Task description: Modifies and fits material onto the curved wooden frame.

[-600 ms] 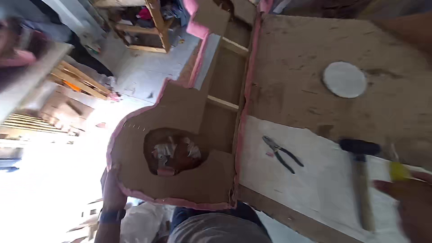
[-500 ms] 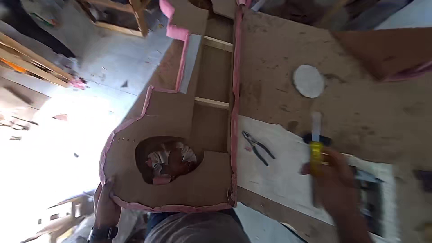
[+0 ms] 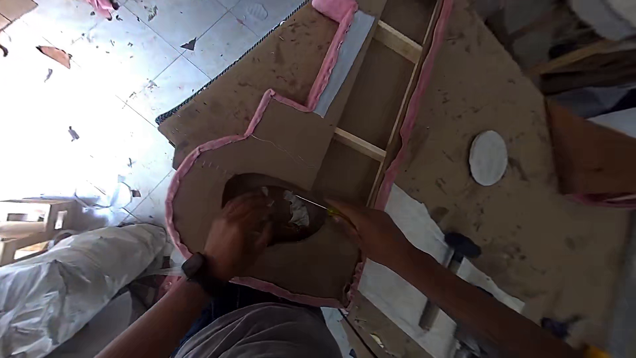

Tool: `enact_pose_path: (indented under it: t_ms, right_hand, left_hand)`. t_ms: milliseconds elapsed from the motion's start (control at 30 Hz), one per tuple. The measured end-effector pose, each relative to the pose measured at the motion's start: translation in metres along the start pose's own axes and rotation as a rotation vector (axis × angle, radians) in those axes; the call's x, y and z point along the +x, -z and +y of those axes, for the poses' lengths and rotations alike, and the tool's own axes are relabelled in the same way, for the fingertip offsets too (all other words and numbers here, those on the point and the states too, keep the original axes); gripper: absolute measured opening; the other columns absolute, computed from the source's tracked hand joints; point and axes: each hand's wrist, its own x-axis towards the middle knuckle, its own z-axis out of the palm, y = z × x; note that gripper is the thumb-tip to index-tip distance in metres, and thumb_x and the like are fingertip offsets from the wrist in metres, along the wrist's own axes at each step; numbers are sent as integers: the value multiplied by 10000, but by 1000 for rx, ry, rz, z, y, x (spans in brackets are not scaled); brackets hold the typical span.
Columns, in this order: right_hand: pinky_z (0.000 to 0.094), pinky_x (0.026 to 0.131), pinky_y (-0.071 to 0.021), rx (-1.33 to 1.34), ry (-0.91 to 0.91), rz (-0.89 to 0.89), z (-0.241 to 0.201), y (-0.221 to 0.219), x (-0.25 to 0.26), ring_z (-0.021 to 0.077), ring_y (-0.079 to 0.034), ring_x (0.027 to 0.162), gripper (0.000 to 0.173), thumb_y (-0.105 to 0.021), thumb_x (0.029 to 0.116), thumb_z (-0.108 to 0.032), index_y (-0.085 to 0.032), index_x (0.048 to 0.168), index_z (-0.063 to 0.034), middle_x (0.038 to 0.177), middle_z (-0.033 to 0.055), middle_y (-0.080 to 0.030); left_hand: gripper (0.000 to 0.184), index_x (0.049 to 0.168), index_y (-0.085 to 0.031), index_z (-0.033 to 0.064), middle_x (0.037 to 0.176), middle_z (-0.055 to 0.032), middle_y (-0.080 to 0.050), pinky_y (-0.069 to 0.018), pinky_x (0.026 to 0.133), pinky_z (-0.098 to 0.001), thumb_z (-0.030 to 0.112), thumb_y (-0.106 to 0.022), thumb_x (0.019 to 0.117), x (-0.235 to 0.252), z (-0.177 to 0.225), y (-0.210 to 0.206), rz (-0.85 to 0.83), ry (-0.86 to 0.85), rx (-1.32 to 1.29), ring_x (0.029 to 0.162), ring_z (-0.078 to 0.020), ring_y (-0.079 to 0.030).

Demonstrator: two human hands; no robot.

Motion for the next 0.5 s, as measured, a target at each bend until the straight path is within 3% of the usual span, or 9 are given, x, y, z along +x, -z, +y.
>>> enact_pose_path:
  t_ms: [67, 167, 300, 433, 500]
  right_hand:
    - [407, 680, -603, -37, 70, -17, 4, -3, 2, 162, -702, 797, 416, -470, 1080, -379, -547, 1487, -338, 1006, -7, -724]
    - [362, 597, -582, -27, 100, -30, 0, -4, 7, 153, -653, 728, 401, -486, 1069, -303, -587, 1457, -289, 1084, 29, -644]
    - [369, 550, -545, -39, 113, -75, -5, -3, 11, 180, -613, 670, 513, -514, 1044, -227, -489, 1535, -374, 1032, 70, -612]
    - [378, 546, -522, -134, 130, -62, -10, 0, 16, 191, -613, 637, 413, -475, 1078, -417, -556, 1480, -378, 864, 35, -637]
    - [382, 545, -518, -163, 105, -70, -16, 2, 16, 193, -610, 634, 407, -483, 1077, -398, -559, 1477, -386, 846, 29, -633]
  left_hand:
    - [421, 1316, -690, 239, 1515, 71, -537, -389, 1195, -451, 447, -583, 966, 4, 12, -33, -144, 36, 118, 1482, -161, -392]
    - [550, 1452, -583, 252, 1627, 58, -400, -282, 1249, -491, 525, -509, 981, 2, 20, -50, -211, 66, 283, 1555, -200, -254]
    - [548, 1459, -576, 242, 1638, 58, -384, -249, 1263, -490, 522, -482, 998, 3, 21, -51, -209, 62, 341, 1565, -201, -230]
    - [524, 1452, -581, 240, 1638, 55, -384, -257, 1263, -469, 490, -481, 1002, 4, 21, -52, -198, 49, 366, 1563, -196, -235]
    - [526, 1451, -585, 239, 1637, 56, -387, -257, 1264, -466, 486, -480, 999, 4, 21, -54, -194, 43, 370, 1563, -196, -238]
